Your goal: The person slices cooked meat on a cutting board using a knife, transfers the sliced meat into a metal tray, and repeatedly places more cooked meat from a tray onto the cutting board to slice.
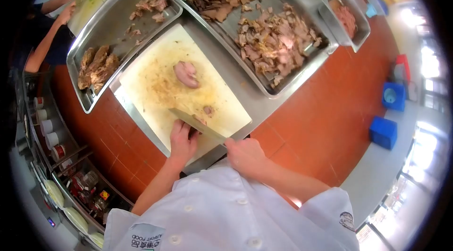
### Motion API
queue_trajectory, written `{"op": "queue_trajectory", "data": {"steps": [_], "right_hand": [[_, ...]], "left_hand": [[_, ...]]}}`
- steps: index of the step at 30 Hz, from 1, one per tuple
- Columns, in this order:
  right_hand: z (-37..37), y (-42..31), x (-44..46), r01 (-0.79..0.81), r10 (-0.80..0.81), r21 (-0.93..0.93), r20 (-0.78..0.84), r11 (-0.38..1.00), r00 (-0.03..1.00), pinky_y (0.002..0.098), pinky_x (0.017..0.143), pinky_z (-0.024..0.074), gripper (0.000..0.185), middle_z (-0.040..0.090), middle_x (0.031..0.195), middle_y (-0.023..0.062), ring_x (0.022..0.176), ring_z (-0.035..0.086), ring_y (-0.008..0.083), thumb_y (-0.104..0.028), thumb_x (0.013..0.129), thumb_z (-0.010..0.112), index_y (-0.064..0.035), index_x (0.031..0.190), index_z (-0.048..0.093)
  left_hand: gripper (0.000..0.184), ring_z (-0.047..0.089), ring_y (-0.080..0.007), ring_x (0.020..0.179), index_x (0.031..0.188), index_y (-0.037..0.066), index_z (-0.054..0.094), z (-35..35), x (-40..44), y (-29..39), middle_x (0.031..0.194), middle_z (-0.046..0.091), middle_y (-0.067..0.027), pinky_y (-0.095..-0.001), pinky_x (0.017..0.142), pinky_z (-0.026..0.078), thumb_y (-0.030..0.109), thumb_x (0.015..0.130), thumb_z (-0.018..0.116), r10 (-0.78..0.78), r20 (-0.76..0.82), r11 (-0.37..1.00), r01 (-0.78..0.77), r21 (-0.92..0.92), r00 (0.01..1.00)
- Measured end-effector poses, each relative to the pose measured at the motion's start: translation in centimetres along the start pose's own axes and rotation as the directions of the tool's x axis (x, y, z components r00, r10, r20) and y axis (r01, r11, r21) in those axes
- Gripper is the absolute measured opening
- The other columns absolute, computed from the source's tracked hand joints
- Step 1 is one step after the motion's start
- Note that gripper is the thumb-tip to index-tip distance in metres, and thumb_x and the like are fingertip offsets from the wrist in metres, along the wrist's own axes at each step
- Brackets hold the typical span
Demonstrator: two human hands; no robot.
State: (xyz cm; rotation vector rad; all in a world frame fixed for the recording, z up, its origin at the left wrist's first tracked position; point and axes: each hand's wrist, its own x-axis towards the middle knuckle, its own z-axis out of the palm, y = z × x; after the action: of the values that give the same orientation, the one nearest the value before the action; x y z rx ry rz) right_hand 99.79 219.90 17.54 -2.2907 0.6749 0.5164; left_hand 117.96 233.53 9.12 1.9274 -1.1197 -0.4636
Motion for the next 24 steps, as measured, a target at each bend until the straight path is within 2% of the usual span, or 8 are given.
{"op": "queue_trajectory", "data": {"steps": [3,6,9,12,15,18,21,24], "right_hand": [[2.8,-0.6,5.5,0.041,-0.046,-0.08,-0.054,0.996,0.997,0.0496,0.058,0.0525,0.017,0.07,0.071,0.0153,0.065,0.069,0.0359,-0.015,0.089,0.064,-0.0054,0.103,0.063],[1.8,-2.8,8.6,0.067,-0.068,-0.01,-0.109,0.998,0.992,0.0502,0.067,0.0568,0.016,0.072,0.076,0.0196,0.071,0.072,0.04,-0.014,0.089,0.063,-0.0025,0.1,0.063],[1.6,-0.9,7.8,0.095,-0.067,0.098,-0.261,0.991,0.963,0.0506,0.064,0.0563,0.017,0.071,0.073,0.0189,0.068,0.071,0.0404,-0.016,0.09,0.063,-0.0034,0.1,0.065],[1.1,-0.2,5.2,0.042,-0.038,0.015,-0.195,0.999,0.98,0.0515,0.06,0.0528,0.014,0.068,0.068,0.0157,0.064,0.068,0.0377,-0.016,0.092,0.062,-0.0079,0.101,0.067],[-0.9,-1.4,2.4,-0.018,0.02,-0.047,0.038,0.999,0.999,0.0518,0.064,0.054,0.019,0.071,0.076,0.018,0.071,0.07,0.0396,-0.016,0.092,0.06,-0.0032,0.103,0.066],[-0.6,-0.3,-0.2,-0.031,0.03,0.01,0.042,0.999,0.999,0.0509,0.061,0.0528,0.015,0.07,0.075,0.0184,0.07,0.07,0.0395,-0.015,0.091,0.06,-0.0031,0.1,0.064],[-1.0,-0.1,-1.2,-0.076,0.074,0.013,0.112,0.997,0.991,0.0512,0.061,0.0532,0.016,0.071,0.075,0.0185,0.071,0.07,0.0396,-0.013,0.09,0.061,-0.0022,0.101,0.064],[1.2,-1.1,3.6,-0.001,0.001,0.022,-0.016,1.0,1.0,0.0517,0.064,0.0547,0.018,0.072,0.078,0.0189,0.072,0.071,0.0396,-0.014,0.088,0.063,-0.0008,0.1,0.066]], "left_hand": [[0.035,0.061,-0.0412,0.103,0.109,0.001,0.069,-0.2,0.0,-0.1,0.114,0.064,-0.0181,-0.0475,0.088,0.053,-0.006,0.075,0.071,0.001,0.02,1.0,-0.001,0.025,1.0],[0.034,0.063,-0.04,0.101,0.11,0.001,0.069,-0.4,-0.2,-0.5,0.113,0.063,-0.0182,-0.0457,0.085,0.054,-0.006,0.077,0.075,0.013,0.063,0.996,-0.019,0.093,0.998],[0.033,0.062,-0.0404,0.1,0.109,0.001,0.069,0.1,-0.6,-0.6,0.113,0.063,-0.0182,-0.0461,0.084,0.054,-0.005,0.077,0.076,0.046,-0.032,0.996,-0.044,0.078,0.998],[0.033,0.061,-0.0404,0.1,0.11,0.001,0.068,-0.1,-0.6,-0.3,0.112,0.063,-0.018,-0.0462,0.083,0.053,-0.004,0.078,0.075,0.061,-0.05,0.997,-0.058,0.056,0.997],[0.031,0.061,-0.0412,0.103,0.107,0.002,0.069,0.0,-0.5,-0.3,0.109,0.064,-0.0174,-0.0479,0.085,0.053,-0.004,0.076,0.074,0.015,-0.013,0.999,-0.015,0.047,1.0],[0.032,0.06,-0.0418,0.103,0.107,0.002,0.069,-0.1,-0.1,0.1,0.109,0.064,-0.0175,-0.0481,0.085,0.053,-0.004,0.076,0.074,0.04,-0.041,0.997,-0.038,0.063,0.998],[0.033,0.06,-0.0417,0.102,0.107,0.002,0.069,-0.2,0.0,0.0,0.108,0.064,-0.0177,-0.0479,0.085,0.053,-0.005,0.076,0.074,0.044,-0.039,0.998,-0.042,0.049,0.998],[0.032,0.06,-0.0415,0.103,0.107,0.002,0.069,-0.5,0.1,0.3,0.109,0.064,-0.0179,-0.0475,0.086,0.053,-0.005,0.076,0.073,0.01,0.001,0.999,-0.01,0.041,1.0]]}}
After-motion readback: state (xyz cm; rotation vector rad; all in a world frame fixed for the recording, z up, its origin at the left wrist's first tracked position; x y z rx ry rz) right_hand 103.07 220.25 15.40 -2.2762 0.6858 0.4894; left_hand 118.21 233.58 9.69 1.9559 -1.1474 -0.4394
